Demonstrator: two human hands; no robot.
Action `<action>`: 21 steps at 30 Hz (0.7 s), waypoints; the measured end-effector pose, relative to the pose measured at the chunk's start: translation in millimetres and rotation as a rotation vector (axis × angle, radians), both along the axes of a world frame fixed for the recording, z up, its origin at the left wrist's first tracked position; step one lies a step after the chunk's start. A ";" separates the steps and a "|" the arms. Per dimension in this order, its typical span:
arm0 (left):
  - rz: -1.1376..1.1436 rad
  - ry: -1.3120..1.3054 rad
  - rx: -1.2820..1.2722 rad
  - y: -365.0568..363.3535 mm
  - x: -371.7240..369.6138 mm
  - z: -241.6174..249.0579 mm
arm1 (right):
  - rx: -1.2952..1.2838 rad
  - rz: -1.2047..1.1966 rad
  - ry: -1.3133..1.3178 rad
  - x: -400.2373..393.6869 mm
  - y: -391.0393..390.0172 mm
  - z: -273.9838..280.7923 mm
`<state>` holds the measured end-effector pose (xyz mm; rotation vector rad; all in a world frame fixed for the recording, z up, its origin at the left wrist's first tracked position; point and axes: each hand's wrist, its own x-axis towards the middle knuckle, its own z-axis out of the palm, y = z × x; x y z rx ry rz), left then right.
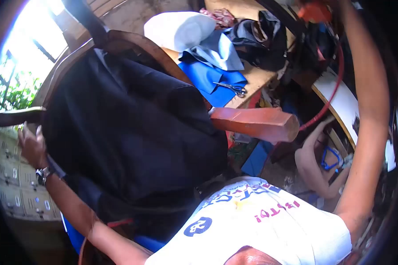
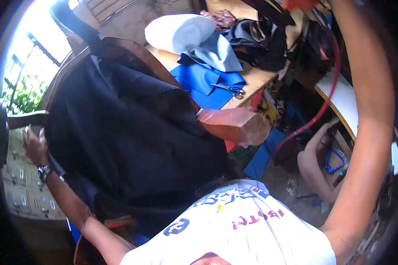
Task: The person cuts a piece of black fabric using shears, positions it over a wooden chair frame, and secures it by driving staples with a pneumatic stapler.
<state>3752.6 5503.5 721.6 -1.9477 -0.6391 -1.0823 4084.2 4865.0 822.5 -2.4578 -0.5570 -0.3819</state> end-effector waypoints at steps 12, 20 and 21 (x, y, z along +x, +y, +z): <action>-0.776 0.301 -0.498 -330.5 60.1 -256.3 | -0.107 0.223 0.649 169.3 -68.4 -336.8; -0.381 0.244 -0.555 -356.5 20.1 -338.5 | -0.370 0.022 0.414 191.6 -47.1 -467.7; -0.394 0.239 -0.565 -356.8 23.4 -337.7 | -0.333 0.039 0.393 202.1 -43.9 -482.7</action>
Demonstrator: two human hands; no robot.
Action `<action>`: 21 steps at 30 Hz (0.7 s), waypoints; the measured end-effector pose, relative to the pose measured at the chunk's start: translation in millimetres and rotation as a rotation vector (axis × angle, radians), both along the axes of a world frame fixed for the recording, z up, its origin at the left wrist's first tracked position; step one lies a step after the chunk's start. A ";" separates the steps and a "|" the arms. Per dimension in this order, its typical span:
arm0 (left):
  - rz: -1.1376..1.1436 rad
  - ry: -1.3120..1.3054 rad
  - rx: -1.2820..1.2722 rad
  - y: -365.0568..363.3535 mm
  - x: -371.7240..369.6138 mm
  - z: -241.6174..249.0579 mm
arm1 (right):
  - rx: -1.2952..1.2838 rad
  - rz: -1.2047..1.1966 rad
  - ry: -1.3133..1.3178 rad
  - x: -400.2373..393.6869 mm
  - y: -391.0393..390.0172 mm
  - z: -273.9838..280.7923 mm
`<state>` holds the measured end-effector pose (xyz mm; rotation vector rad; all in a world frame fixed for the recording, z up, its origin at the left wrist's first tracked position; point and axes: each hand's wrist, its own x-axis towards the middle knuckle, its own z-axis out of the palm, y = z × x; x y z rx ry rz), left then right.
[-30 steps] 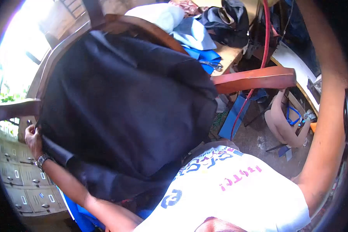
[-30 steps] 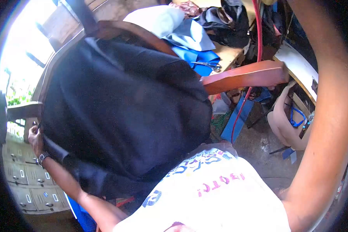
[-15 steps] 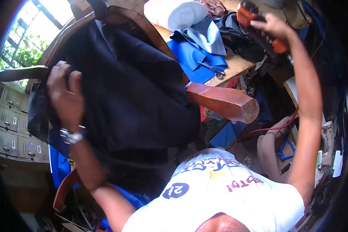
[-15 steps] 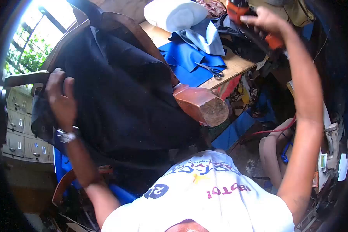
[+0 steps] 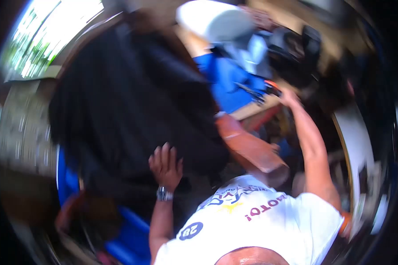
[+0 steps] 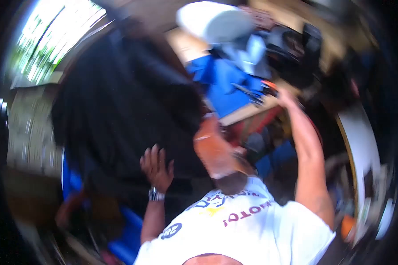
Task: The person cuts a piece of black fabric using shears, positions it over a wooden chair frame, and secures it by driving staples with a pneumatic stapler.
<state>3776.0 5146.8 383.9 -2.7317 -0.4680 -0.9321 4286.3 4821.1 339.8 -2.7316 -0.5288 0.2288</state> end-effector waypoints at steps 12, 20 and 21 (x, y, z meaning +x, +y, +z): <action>0.445 -0.453 -0.204 -86.8 55.7 -34.8 | -0.110 0.134 -0.309 145.2 31.5 -105.6; 0.632 -0.339 -0.647 -176.4 134.8 -92.2 | 0.103 0.301 -0.450 169.9 32.5 -146.0; 0.658 -0.434 -0.672 -173.8 149.2 -95.5 | 0.064 0.236 -0.430 151.3 33.0 -128.8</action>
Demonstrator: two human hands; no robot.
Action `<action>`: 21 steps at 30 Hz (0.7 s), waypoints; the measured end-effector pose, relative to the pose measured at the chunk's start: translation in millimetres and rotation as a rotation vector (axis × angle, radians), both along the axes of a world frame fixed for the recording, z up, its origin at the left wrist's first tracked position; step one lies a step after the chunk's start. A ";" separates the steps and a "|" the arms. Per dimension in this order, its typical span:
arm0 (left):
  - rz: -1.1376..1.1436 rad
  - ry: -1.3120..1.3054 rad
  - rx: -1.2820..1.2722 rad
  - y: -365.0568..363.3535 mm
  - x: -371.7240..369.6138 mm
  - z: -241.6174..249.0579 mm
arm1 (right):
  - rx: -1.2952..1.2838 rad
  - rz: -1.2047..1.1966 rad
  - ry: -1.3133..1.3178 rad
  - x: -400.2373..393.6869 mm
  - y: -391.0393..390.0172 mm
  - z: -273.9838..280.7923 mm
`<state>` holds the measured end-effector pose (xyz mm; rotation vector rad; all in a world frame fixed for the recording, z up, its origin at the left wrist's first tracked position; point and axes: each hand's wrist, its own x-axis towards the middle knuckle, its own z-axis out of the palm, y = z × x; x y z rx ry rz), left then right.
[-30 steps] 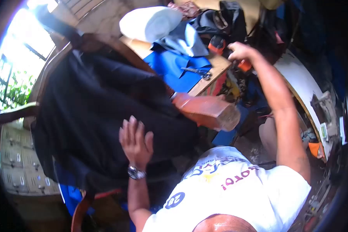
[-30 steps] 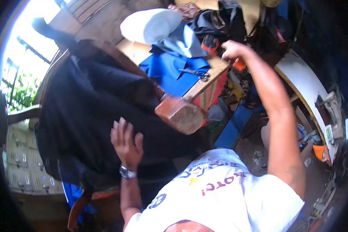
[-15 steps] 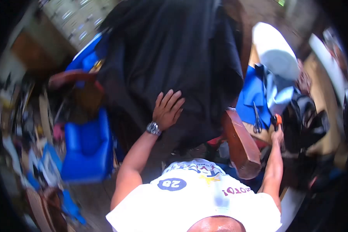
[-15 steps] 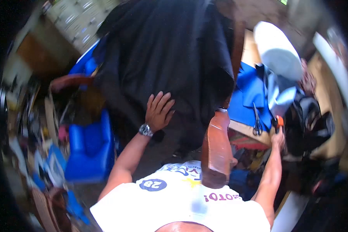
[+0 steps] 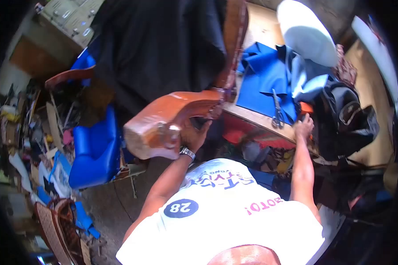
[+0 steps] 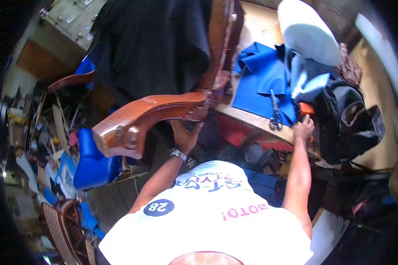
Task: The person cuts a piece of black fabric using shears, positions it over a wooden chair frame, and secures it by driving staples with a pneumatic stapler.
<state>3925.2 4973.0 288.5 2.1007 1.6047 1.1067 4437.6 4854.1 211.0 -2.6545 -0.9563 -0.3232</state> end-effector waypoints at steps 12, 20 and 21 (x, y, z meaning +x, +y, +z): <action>0.146 -0.214 -0.155 22.1 59.2 -84.7 | 0.084 0.500 -0.183 -110.4 12.4 -27.5; 0.308 -0.330 -0.098 -51.8 13.2 -25.5 | -0.336 0.329 0.236 -86.2 57.3 35.9; 0.317 -0.350 -0.067 -57.6 9.5 -23.9 | -0.438 0.342 0.278 -79.5 66.5 35.6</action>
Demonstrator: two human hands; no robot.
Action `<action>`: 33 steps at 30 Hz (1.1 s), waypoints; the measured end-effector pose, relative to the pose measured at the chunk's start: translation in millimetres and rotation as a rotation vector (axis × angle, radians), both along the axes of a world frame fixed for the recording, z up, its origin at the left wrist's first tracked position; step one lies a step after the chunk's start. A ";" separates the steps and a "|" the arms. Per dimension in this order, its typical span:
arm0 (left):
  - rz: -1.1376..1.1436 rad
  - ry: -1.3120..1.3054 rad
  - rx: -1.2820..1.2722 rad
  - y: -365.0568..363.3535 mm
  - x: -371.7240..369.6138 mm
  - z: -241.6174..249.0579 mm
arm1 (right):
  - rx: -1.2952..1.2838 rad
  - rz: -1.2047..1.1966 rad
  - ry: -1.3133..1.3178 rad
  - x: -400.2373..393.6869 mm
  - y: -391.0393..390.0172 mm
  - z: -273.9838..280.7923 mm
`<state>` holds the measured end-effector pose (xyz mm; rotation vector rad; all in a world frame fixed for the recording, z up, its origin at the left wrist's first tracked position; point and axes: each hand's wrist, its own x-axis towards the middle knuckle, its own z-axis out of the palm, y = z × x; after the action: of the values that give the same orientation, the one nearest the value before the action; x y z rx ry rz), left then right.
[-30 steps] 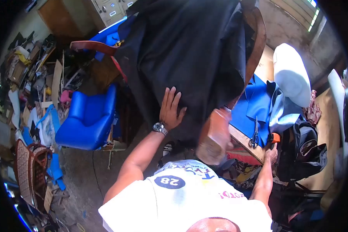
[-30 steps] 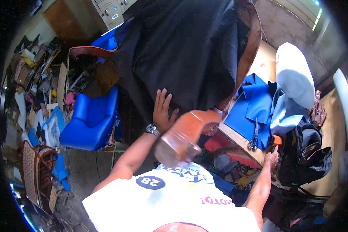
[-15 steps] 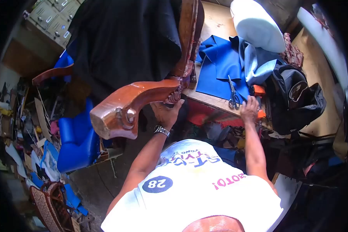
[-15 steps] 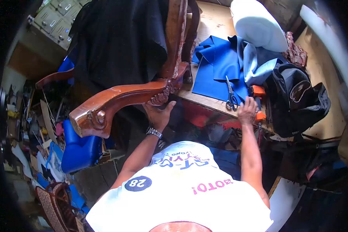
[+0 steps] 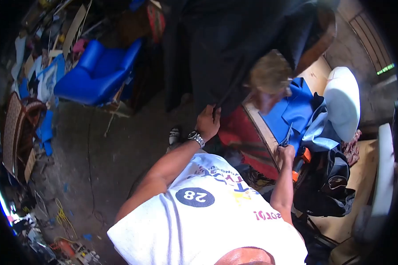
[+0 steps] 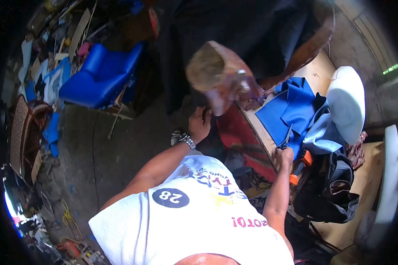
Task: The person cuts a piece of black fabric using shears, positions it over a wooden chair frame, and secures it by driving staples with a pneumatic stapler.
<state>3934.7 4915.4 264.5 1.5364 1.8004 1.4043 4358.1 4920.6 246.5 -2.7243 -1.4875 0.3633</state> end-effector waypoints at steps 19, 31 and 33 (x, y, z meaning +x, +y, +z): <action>-0.143 0.335 0.150 4.5 -33.9 -30.4 | -0.130 0.534 0.560 -109.2 -77.3 138.0; -0.202 0.441 0.205 11.1 -43.3 -37.2 | -0.125 0.843 0.149 -236.0 13.5 183.9; -0.219 0.435 0.169 14.0 -51.4 -38.5 | -0.193 0.819 0.174 -252.7 13.5 202.4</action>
<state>3883.3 4929.4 226.0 2.1917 1.7014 1.2091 4105.3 4934.1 449.0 -1.9691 -2.5419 0.7521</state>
